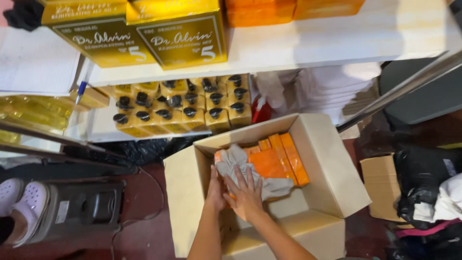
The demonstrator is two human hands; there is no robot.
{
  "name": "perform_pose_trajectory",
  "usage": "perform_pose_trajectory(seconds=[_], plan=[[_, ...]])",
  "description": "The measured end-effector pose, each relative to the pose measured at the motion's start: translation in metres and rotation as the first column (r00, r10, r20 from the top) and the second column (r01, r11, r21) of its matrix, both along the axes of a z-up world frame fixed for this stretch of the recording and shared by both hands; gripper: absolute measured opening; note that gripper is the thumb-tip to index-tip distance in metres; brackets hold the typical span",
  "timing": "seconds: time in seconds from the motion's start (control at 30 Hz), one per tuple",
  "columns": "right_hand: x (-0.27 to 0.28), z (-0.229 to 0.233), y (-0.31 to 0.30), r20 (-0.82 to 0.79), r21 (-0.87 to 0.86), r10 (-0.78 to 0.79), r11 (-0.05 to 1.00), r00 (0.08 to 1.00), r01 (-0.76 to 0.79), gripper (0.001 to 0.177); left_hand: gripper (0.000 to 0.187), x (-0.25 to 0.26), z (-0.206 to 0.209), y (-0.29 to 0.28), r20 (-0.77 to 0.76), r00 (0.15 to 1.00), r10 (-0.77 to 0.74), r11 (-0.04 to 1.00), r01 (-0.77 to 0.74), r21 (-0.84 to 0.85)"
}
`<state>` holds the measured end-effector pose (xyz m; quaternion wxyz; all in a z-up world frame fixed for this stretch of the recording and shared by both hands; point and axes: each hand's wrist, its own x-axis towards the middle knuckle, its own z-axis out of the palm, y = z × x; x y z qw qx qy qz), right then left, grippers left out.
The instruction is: The person wipes product boxes and places them in a cardboard box, then records inventory in a notepad.
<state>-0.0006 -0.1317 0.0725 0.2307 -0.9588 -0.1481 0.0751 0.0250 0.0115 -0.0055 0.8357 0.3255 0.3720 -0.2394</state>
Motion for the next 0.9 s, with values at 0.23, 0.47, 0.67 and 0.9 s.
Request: perform_pose_trajectory(seconds=[0.23,0.47,0.67,0.9], plan=[[0.043,-0.060,-0.097,0.290,-0.060,0.062,0.997,0.955,-0.047,0.045,0.103,-0.003,0.004,-0.005,-0.101,0.995,0.003,0.997,0.004,0.076],[0.036,-0.081,-0.073,0.163,0.280,-0.206,0.947,0.965,0.155,0.050,0.092,0.001,-0.007,-0.005,-0.051,0.998,-0.028,0.997,0.032,0.077],[0.007,-0.035,-0.026,0.242,0.096,0.147,0.980,0.959,-0.175,0.056,0.074,-0.007,-0.018,-0.003,-0.120,0.989,-0.088,0.988,0.101,0.115],[0.043,-0.100,-0.191,-0.147,0.242,-0.370,0.886,0.918,0.396,0.047,0.062,-0.003,0.017,-0.031,0.182,0.973,-0.144,0.858,0.031,0.513]])
